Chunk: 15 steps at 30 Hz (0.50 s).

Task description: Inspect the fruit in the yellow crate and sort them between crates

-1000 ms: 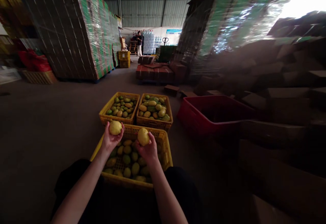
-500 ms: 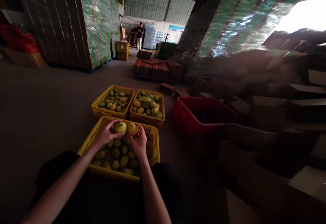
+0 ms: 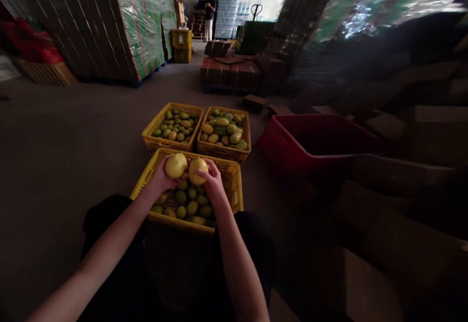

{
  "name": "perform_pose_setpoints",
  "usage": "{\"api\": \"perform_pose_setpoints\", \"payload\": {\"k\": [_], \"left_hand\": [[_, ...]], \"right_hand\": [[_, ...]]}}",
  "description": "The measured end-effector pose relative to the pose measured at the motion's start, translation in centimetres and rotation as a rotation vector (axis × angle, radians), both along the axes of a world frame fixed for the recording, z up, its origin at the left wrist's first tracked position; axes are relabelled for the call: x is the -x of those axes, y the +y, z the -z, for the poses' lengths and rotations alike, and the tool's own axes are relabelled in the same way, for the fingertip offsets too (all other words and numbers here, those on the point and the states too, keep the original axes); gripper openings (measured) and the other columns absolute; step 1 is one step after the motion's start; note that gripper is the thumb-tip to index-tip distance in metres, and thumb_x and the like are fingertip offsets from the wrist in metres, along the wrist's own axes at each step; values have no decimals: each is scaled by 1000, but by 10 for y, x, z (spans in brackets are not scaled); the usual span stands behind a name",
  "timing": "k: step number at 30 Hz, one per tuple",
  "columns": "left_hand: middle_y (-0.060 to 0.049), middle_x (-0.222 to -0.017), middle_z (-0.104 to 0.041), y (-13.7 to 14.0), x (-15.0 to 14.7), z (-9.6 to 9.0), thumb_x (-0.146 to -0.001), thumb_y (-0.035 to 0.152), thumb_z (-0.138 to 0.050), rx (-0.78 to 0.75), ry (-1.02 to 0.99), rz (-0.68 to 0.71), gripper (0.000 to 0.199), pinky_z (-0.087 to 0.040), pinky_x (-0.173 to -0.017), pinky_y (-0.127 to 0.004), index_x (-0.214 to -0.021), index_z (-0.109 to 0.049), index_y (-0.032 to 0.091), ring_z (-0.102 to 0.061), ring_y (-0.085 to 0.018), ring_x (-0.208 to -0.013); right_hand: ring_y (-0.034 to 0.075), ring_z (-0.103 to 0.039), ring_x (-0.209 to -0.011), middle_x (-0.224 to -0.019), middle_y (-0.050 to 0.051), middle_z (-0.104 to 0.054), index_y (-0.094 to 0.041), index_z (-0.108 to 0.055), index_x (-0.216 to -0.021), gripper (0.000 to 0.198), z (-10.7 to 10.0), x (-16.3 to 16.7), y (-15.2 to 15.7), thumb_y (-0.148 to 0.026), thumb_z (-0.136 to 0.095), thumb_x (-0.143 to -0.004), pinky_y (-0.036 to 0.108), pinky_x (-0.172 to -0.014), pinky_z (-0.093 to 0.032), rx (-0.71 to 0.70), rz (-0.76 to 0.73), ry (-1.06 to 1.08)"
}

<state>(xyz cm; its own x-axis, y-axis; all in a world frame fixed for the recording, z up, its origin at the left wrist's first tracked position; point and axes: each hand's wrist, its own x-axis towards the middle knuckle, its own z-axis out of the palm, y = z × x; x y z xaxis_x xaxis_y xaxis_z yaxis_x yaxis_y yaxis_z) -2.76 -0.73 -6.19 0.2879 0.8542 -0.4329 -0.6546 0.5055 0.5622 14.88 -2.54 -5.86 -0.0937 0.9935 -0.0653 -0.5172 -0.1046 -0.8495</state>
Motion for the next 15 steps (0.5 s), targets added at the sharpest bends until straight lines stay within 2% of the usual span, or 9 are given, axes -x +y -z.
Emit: {"api": "perform_pose_setpoints", "payload": {"k": [2, 3, 5, 7, 9, 11, 13, 15], "left_hand": [[-10, -70, -66, -4, 1, -5, -90, 54, -37, 72, -147, -14, 57, -48, -48, -27, -117, -64, 12, -57, -17, -54], [-10, -71, -66, -6, 1, -7, -90, 55, -34, 95, -213, -40, 59, -49, -48, -26, -118, -63, 13, -58, -18, -56], [-12, -81, -69, -9, 1, -12, -90, 55, -33, 91, -311, -133, 58, -55, -57, -28, -120, -60, 12, -66, -21, -71], [-12, -96, -71, -12, 0, -16, -90, 47, -37, 55, -364, -184, 51, -59, -71, -32, -123, -58, 14, -69, -23, -88], [-10, -105, -71, -14, -1, -21, -89, 36, -42, 27, -395, -173, 42, -59, -77, -34, -124, -58, 17, -70, -22, -94], [-6, -105, -72, -17, 0, -28, -88, 27, -46, 29, -415, -139, 38, -60, -78, -35, -123, -60, 21, -70, -21, -94], [-5, -100, -72, -22, 1, -34, -87, 25, -49, 76, -423, -135, 34, -60, -76, -34, -118, -62, 21, -71, -21, -92], [-5, -92, -72, -25, 5, -36, -86, 23, -50, 157, -409, -178, 30, -61, -73, -35, -113, -63, 19, -71, -22, -88]], "right_hand": [[16, -64, -64, -74, -3, -70, -22, -66, -89, 34, 4, 5, 2, -25, -74, -56, 24, -55, -52, 108, -22, 181], [17, -65, -65, -74, -2, -70, -21, -66, -88, 31, 5, 6, 2, -25, -71, -57, 25, -54, -53, 165, -23, 271], [20, -69, -73, -77, 2, -72, -20, -65, -88, 28, 7, 8, 3, -26, -65, -60, 27, -58, -57, 250, -5, 438], [21, -71, -85, -85, 4, -74, -19, -65, -92, 29, 5, 7, 2, -23, -63, -63, 28, -67, -59, 258, 33, 560], [21, -70, -94, -93, 4, -74, -20, -65, -98, 31, 2, 4, 2, -19, -62, -67, 30, -75, -60, 218, 52, 623], [19, -69, -97, -98, 4, -74, -22, -64, -104, 34, -1, -1, 1, -17, -61, -71, 28, -75, -60, 191, 51, 638], [19, -70, -93, -98, 3, -74, -22, -65, -105, 33, 0, -5, 0, -16, -61, -73, 27, -72, -60, 217, 62, 630], [19, -71, -87, -94, 4, -75, -21, -66, -101, 28, 8, -6, -2, -20, -63, -73, 30, -70, -60, 300, 109, 615]]}}
